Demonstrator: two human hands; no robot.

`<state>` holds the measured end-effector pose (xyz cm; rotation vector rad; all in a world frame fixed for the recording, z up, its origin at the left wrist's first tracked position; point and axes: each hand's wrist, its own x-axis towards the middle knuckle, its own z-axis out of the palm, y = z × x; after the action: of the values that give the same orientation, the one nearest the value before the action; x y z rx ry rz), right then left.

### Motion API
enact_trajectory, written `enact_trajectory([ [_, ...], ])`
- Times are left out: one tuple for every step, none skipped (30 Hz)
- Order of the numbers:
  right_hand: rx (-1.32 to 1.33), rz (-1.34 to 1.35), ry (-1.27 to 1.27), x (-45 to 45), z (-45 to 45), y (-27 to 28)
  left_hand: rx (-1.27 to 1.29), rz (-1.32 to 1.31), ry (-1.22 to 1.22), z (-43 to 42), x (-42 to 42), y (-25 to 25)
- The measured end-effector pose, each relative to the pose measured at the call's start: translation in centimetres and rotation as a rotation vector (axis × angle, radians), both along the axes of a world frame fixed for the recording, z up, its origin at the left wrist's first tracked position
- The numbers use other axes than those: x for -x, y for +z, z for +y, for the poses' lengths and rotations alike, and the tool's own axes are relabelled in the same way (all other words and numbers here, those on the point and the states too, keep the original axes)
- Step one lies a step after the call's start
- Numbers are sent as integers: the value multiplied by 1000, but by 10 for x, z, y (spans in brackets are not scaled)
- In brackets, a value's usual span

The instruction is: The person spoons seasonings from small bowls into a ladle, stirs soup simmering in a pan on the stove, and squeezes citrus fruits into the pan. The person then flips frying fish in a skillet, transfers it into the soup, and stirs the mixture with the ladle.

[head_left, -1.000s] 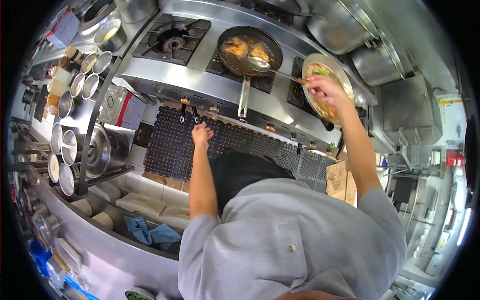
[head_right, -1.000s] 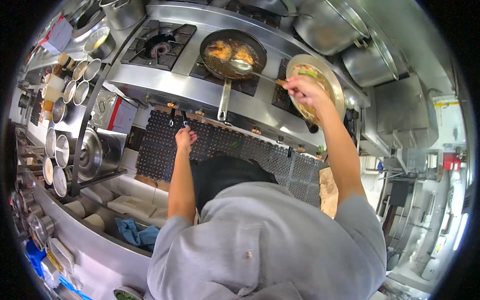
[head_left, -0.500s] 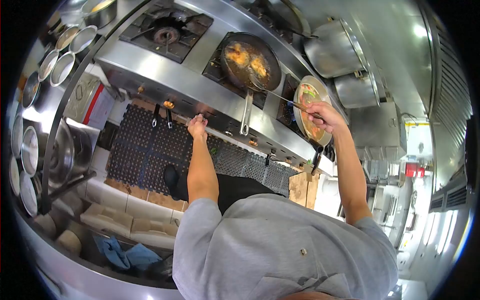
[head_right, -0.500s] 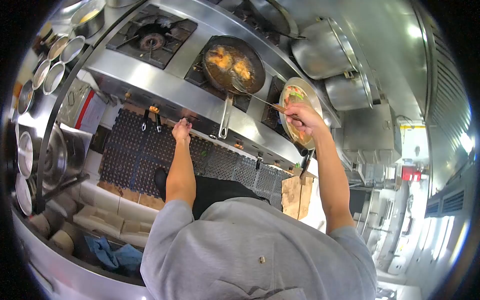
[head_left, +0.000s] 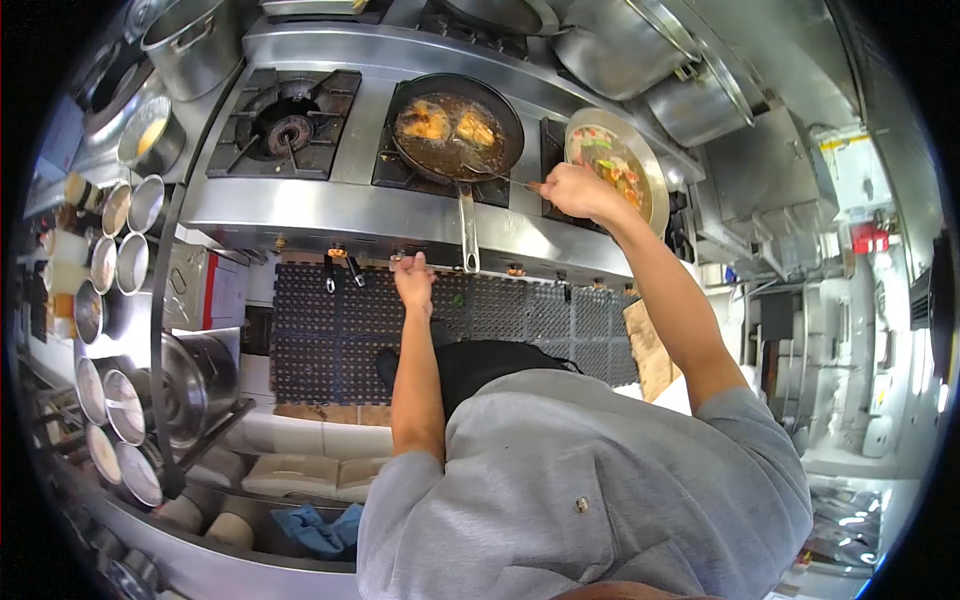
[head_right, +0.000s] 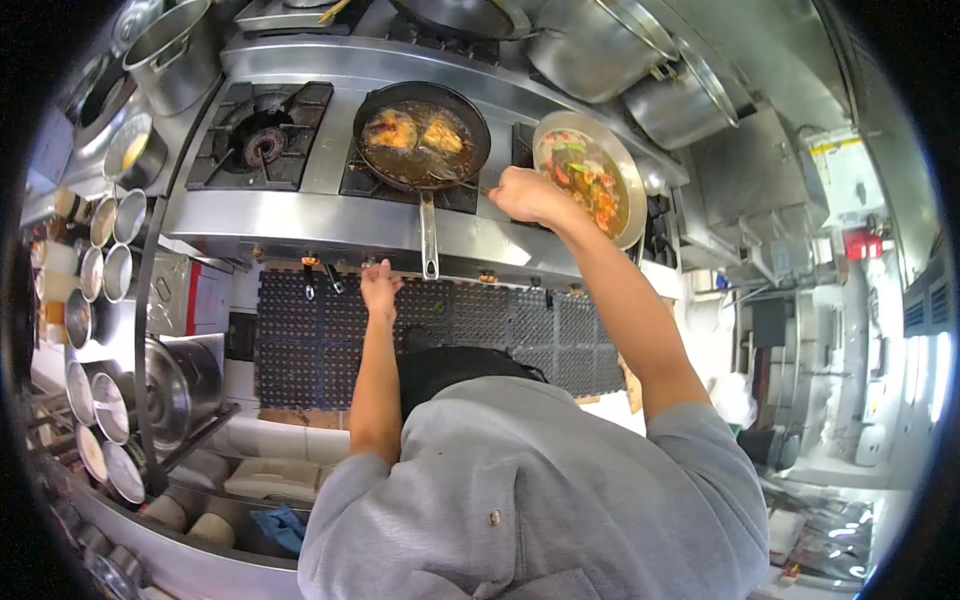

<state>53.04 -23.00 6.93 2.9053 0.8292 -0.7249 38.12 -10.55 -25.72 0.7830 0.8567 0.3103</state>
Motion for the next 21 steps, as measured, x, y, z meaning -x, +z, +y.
enact_trajectory([
  [-51, 0, -31, 7, 1, 0, 58, -64, -71, -4, 3, 17],
  [-71, 10, -49, 10, 0, -1, 73, -119, -134, -9, 6, 41],
  [-58, 3, -61, 11, -2, -2, 122, -157, -193, -8, 11, 67],
  [-43, -10, -67, 9, -1, -2, 174, -199, -248, -7, 11, 91],
  [-34, -16, -56, 9, 1, -2, 160, -194, -261, -6, 10, 113],
  [-49, -10, -72, 11, 4, -3, 172, -213, -348, -6, 9, 130],
  [-15, -19, -119, 12, 8, -4, 183, -232, -435, -6, 7, 140],
  [19, -28, -163, 13, 11, -3, 169, -227, -449, -8, 4, 140],
  [1, -21, -119, 15, 11, -1, 89, -196, -491, -11, 1, 133],
  [-14, -19, -132, 18, 13, -1, 9, -168, -532, -13, -2, 127],
  [-25, -23, -163, 23, 15, -2, -60, -140, -588, -13, -4, 121],
  [-37, -29, -194, 27, 17, -2, -74, -137, -603, -13, -4, 122],
  [-26, -22, -176, 29, 17, -4, -87, -128, -597, -14, -5, 124],
  [-76, -39, -204, 34, 18, -9, -98, -118, -592, -15, -6, 125],
  [-91, -59, -201, 37, 21, -12, -112, -100, -598, -14, -7, 126],
  [-106, -76, -197, 40, 22, -15, -122, -94, -612, -14, -8, 126],
  [-117, -70, -210, 42, 22, -17, -128, -100, -620, -14, -10, 126],
  [-126, -83, -211, 44, 23, -13, -136, -107, -627, -13, -10, 124],
  [-137, -95, -213, 47, 24, -12, -148, -98, -639, -11, -8, 121],
  [-149, -96, -223, 49, 26, -13, -134, -113, -634, -11, -10, 120],
  [-160, -115, -217, 50, 26, -16, -116, -128, -630, -12, -11, 121],
])
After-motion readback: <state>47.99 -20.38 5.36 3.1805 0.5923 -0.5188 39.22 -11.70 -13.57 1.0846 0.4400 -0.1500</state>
